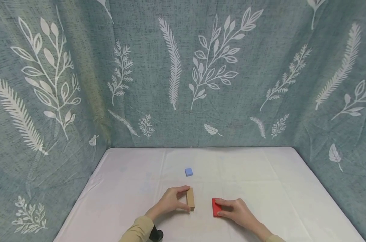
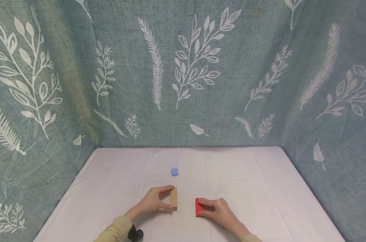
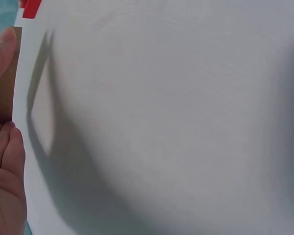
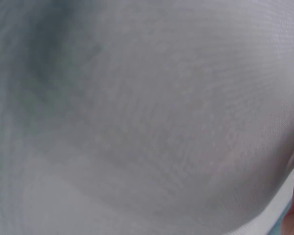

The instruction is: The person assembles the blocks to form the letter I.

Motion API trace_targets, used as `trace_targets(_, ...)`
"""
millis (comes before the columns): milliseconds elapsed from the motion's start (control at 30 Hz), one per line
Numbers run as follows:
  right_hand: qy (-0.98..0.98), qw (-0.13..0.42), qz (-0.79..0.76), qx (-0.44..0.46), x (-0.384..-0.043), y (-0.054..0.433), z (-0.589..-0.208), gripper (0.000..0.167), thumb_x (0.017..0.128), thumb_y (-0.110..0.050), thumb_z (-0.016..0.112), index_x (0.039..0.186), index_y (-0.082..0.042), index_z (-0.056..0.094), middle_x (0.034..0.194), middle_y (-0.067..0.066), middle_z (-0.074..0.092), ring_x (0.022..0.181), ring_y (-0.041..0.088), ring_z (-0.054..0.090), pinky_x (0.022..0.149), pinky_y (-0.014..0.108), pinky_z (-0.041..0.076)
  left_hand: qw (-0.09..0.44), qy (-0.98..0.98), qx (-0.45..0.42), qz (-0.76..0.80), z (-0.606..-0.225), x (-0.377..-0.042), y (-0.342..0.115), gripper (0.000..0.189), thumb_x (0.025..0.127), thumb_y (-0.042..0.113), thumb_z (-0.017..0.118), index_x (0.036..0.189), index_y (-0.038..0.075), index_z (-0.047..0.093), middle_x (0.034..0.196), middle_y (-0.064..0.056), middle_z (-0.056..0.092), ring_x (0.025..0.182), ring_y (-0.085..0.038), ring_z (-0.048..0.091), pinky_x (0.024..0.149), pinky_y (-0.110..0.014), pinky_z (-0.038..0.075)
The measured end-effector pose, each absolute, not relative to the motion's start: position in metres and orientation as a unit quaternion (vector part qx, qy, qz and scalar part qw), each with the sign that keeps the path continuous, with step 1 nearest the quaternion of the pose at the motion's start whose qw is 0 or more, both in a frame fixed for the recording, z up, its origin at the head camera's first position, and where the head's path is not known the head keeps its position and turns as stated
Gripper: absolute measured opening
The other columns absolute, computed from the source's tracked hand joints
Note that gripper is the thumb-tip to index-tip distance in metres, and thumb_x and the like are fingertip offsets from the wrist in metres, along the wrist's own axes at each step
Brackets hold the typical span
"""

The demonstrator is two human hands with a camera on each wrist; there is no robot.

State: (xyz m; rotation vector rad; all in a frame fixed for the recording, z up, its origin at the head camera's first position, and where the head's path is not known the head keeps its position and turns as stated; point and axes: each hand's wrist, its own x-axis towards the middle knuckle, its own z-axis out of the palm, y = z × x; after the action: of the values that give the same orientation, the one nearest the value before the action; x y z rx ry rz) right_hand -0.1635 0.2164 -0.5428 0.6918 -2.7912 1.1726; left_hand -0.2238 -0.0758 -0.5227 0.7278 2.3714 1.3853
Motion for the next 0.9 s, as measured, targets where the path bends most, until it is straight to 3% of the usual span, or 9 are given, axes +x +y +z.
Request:
trace_targets(200,-0.901,0.019,0.375,0.217,-0.163,0.215,-0.544,0.044,0.078,-0.038,0.074,0.114,-0.012,0.070,0.115,0.008,0.069,0.107,0.025,0.066,0.085,0.022,0.056,0.149,0.822,0.252,0.489,-0.517,-0.224,-0.072,0.075,0.068,0.018,0.085,0.132,-0.001,0.052,0.139,-0.018,0.051,0.130,-0.031,0.049,0.106,-0.034,0.044)
trace_targets(600,-0.901,-0.012,0.384,0.199,-0.163,0.214,-0.545,0.048,0.078,-0.038,0.074,0.117,-0.010,0.069,0.117,0.007,0.068,0.110,0.024,0.065,0.087,0.034,0.058,0.125,0.809,0.267,0.509,-0.506,-0.225,-0.066,0.077,0.068,0.010,0.084,0.134,-0.006,0.048,0.140,-0.021,0.049,0.131,-0.034,0.045,0.106,-0.034,0.043)
trace_targets(900,-0.902,0.001,0.380,0.204,-0.163,0.216,-0.545,0.046,0.079,-0.040,0.073,0.116,-0.013,0.069,0.117,0.005,0.068,0.109,0.022,0.065,0.087,0.027,0.058,0.120,0.824,0.263,0.488,-0.497,-0.231,-0.058,0.077,0.070,0.013,0.083,0.135,-0.004,0.048,0.140,-0.019,0.049,0.131,-0.032,0.047,0.106,-0.033,0.045)
